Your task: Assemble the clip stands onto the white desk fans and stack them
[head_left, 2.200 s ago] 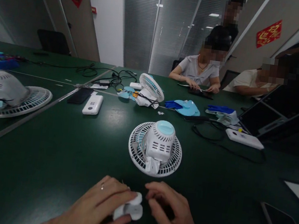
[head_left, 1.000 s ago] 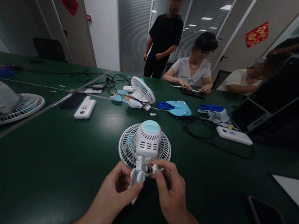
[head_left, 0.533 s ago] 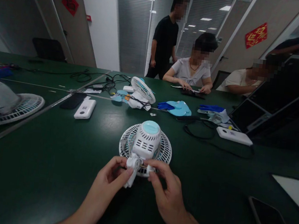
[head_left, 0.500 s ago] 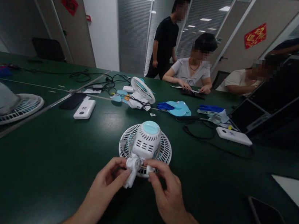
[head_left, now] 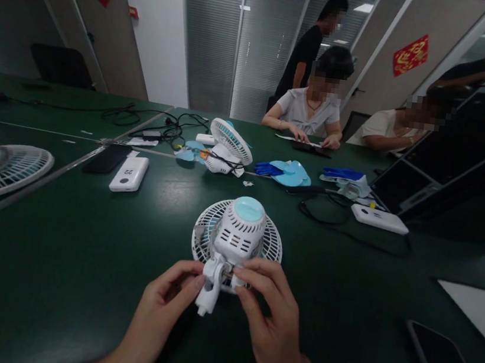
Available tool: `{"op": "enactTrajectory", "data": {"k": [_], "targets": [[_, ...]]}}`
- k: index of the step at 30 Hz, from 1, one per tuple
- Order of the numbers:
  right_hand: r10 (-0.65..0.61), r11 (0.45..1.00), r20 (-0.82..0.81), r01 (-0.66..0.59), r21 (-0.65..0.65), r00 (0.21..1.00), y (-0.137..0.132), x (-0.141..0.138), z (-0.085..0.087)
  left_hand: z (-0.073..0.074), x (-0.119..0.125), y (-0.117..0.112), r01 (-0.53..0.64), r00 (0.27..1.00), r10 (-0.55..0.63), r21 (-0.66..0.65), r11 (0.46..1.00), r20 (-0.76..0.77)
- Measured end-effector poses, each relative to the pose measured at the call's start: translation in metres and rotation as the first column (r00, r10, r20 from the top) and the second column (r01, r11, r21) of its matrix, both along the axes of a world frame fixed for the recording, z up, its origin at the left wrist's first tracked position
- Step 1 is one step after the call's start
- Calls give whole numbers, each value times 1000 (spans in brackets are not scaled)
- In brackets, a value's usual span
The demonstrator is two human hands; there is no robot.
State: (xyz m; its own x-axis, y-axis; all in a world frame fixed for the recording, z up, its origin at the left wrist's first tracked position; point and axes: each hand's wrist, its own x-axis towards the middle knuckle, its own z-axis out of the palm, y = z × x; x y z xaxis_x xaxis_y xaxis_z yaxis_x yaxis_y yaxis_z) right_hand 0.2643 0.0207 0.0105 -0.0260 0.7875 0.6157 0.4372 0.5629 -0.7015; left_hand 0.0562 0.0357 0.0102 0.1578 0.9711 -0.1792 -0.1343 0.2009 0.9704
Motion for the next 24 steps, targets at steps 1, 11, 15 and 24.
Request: {"op": "enactTrajectory", "data": {"k": [1,11,15,24], "targets": [[-3,1000,-39,2,-21,999,-1,-2,0,0,0,1,-6,1000,6,-1,1000,-1],[-54,999,-184,51,-19,982,-1,-18,-5,-2,-1,1,-11,1000,11,-18,1000,3],[-102,995,-114,99,-32,988,-1,-17,-1,1,0,3,-58,998,58,-23,998,17],[-54,994,84,46,100,995,-4,-12,4,4,2,1,55,997,-55,2,998,58]]}}
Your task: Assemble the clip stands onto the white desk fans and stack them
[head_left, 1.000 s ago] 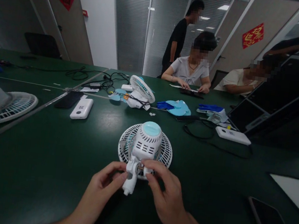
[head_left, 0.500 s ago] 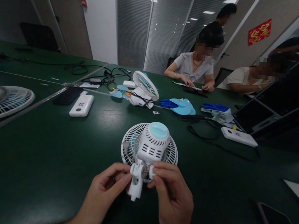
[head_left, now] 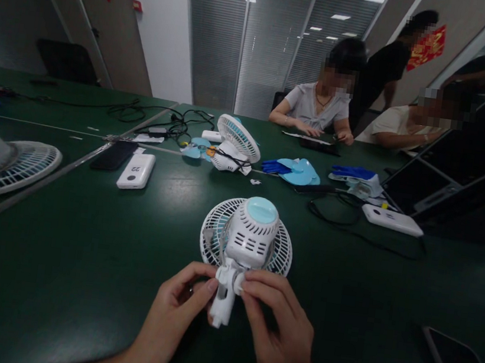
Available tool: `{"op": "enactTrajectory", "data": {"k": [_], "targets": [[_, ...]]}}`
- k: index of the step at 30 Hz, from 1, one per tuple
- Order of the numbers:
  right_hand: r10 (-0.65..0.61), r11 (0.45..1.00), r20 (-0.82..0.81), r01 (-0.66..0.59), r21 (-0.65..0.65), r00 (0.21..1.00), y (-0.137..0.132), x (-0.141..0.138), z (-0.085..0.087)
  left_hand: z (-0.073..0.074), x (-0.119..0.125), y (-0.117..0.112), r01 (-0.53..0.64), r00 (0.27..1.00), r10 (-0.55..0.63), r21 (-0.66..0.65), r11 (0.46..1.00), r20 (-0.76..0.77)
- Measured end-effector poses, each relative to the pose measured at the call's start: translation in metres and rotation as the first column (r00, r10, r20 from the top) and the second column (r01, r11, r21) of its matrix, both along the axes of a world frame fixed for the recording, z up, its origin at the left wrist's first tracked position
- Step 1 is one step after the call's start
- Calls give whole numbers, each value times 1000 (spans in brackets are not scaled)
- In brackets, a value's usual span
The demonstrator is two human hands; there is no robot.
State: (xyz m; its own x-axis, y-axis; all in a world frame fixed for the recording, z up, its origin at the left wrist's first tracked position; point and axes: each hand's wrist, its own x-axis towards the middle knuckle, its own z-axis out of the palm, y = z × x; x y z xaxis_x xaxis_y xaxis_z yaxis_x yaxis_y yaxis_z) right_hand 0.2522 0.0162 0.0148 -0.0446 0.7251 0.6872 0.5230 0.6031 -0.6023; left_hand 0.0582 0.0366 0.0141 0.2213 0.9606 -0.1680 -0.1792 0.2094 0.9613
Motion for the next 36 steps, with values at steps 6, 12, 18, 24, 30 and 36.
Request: {"op": "enactTrajectory", "data": {"k": [6,12,18,24,30,36], "targets": [[-36,974,-159,-1,-228,987,6,-11,-4,-5,-1,1,-73,996,75,-44,996,46],[80,946,-233,-147,-288,969,5,-9,-8,-3,-2,0,-75,996,74,-11,997,-52],[155,963,-76,-168,-209,985,9,3,-14,-6,-4,-6,-108,993,113,109,988,-36],[22,986,-7,-23,-165,1000,14,-6,-8,-6,-4,-12,-89,991,103,152,984,-84],[73,994,-12,-74,-79,997,6,-1,-7,-5,-3,-13,-58,996,69,175,983,-61],[96,995,55,-95,-25,994,6,8,-13,-10,2,-15,-5,998,-2,114,993,66]]}}
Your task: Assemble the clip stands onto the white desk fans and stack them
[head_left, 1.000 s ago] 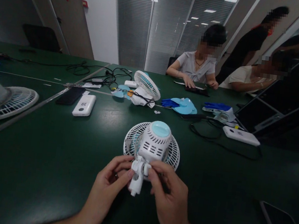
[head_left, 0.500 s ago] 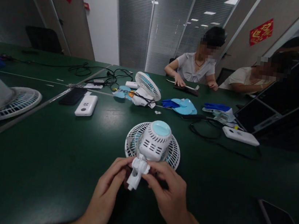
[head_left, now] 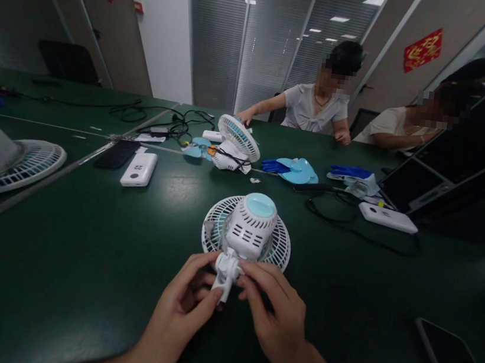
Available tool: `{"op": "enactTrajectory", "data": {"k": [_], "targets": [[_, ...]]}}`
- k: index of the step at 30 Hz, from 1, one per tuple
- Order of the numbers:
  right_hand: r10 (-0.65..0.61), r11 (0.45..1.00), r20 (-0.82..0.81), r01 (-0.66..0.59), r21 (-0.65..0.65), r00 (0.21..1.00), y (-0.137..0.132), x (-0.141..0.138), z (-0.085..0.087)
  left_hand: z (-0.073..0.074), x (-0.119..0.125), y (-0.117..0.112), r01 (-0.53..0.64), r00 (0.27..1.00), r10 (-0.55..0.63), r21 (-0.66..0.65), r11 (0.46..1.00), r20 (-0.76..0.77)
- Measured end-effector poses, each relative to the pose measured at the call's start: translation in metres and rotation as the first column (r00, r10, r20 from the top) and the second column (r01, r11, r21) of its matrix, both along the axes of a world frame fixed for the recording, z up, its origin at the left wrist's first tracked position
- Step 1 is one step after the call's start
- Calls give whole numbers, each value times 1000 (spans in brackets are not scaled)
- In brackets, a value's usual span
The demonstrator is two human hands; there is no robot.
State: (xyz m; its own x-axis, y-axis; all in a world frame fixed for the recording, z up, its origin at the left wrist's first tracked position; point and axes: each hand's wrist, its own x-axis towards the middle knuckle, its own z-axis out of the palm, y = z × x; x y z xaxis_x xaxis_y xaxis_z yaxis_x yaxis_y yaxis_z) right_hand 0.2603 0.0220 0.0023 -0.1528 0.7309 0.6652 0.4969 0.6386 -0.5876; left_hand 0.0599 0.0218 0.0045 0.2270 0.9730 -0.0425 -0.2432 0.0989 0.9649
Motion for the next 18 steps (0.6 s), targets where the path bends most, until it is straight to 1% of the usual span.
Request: {"op": "enactTrajectory", "data": {"k": [4,7,11,13,14,16,18], "targets": [[19,999,28,-21,44,999,3,1,-2,-4,-1,0,-5,1000,5,14,1000,-3],[0,996,64,-6,87,998,5,2,-2,-5,-2,1,3,1000,-2,27,1000,-9],[-25,978,239,-25,206,971,7,7,-1,-4,-2,3,-14,1000,14,39,999,-1],[-79,963,308,-7,269,948,8,8,0,-4,-2,4,-8,1000,8,43,999,1],[-105,960,316,13,280,943,8,8,0,-4,-1,3,-4,1000,4,45,999,4],[-121,968,296,47,245,948,9,6,3,-3,-1,2,0,1000,0,49,999,11],[-106,985,254,66,162,961,10,1,7,-3,-1,1,-1,1000,1,57,998,8]]}}
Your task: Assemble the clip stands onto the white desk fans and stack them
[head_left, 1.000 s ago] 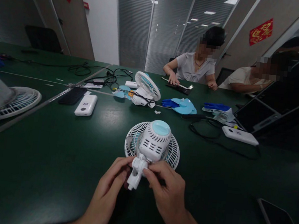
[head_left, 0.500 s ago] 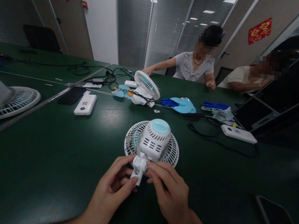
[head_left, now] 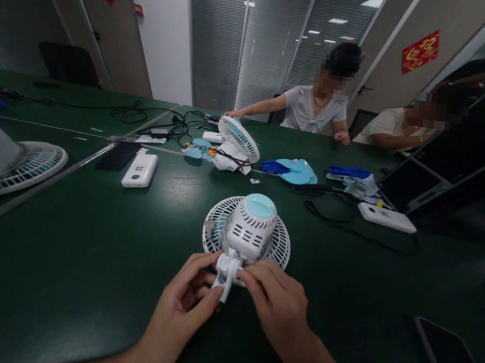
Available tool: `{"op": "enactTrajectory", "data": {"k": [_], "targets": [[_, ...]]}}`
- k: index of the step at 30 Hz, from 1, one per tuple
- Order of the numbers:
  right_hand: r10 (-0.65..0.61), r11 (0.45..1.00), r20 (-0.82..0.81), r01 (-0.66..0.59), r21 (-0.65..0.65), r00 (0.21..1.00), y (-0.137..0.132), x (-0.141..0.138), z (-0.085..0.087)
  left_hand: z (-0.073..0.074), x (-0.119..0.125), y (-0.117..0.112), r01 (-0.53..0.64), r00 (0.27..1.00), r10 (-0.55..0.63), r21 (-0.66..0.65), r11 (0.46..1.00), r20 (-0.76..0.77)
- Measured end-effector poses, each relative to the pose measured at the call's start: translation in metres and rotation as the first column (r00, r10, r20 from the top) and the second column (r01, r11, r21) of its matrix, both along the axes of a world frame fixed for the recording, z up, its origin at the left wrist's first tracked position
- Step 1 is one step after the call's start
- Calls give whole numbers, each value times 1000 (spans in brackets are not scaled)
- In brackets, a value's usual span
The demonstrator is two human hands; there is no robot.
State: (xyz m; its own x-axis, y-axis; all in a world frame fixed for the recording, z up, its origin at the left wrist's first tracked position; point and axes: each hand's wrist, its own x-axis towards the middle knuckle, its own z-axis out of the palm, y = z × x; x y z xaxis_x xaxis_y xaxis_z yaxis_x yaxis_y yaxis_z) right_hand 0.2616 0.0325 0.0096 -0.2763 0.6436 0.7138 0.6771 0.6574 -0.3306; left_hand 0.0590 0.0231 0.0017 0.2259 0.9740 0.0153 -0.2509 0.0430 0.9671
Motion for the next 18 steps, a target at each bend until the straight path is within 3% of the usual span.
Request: {"op": "enactTrajectory", "data": {"k": [5,10,13,18], "targets": [[-25,994,-68,18,-108,997,-3,-6,6,1,1,0,-27,999,26,-3,1000,-39],[77,997,59,-78,3,995,-9,7,1,2,0,2,-59,998,59,-9,998,-38],[44,997,58,-48,67,997,-7,7,0,4,0,1,-36,999,37,8,999,-33],[-60,992,-94,49,-119,994,-2,-10,6,4,0,-1,-35,997,36,13,999,-62]]}}
